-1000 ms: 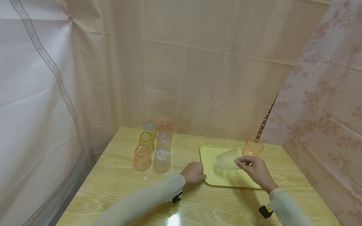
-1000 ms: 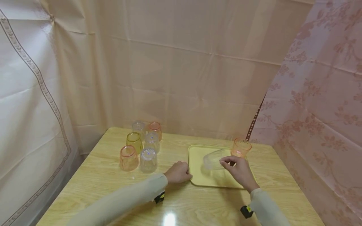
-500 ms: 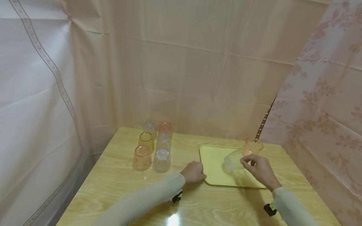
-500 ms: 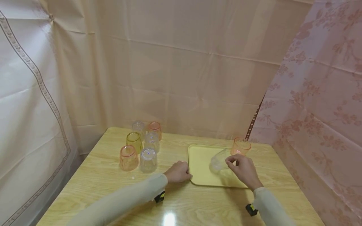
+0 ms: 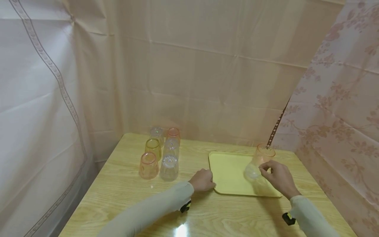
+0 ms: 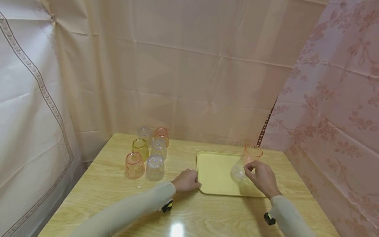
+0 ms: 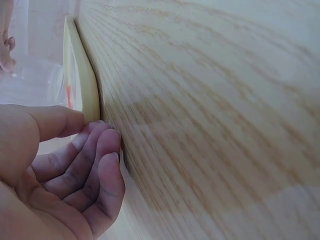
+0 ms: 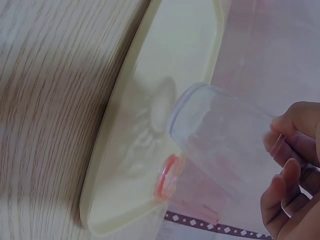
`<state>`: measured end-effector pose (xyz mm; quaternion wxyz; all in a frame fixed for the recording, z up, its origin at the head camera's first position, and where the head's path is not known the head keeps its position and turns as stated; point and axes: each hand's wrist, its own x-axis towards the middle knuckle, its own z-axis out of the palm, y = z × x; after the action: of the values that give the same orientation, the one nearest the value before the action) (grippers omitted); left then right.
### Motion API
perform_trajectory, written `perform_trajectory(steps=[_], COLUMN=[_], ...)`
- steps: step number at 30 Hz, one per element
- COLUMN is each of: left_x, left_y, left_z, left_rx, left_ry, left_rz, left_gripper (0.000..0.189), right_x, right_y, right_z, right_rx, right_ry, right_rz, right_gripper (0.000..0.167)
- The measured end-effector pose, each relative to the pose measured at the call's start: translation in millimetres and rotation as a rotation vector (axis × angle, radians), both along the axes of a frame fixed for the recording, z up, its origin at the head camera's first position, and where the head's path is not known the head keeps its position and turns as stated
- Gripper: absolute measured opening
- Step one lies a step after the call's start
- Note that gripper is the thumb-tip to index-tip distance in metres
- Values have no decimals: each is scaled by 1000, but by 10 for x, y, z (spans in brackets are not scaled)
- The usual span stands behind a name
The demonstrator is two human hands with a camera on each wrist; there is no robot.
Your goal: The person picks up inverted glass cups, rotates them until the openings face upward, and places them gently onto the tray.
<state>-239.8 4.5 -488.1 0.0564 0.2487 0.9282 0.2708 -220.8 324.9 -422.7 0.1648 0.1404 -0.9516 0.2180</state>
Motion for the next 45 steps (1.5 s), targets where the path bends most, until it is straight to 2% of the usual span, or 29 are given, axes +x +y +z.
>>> perform_trajectory(steps=[8, 14, 20, 23, 30, 38, 45], left_x=[9, 15, 7, -4, -6, 9, 24], left_y=[2, 0, -8, -7, -2, -1, 4], left_z=[21, 19, 19, 8, 0, 30, 43], left_rx=[4, 25, 29, 40, 40, 40, 38], left_ry=[-5, -36, -17, -36, -48, -29, -63], left_rz=[6, 4, -3, -8, -7, 7, 24], left_gripper=[56, 57, 56, 55, 54, 54, 55], right_x=[-22, -24, -50, -58, -73, -87, -106], right_y=[110, 170, 237, 270, 326, 353, 390], right_z=[-9, -23, -55, -73, -109, -124, -138], right_rx=[51, 72, 104, 116, 119, 124, 128], right_ry=[30, 8, 18, 15, -13, 1, 0], right_rz=[-30, -39, -43, -51, -45, -44, -49], right_gripper=[12, 12, 13, 13, 11, 10, 10])
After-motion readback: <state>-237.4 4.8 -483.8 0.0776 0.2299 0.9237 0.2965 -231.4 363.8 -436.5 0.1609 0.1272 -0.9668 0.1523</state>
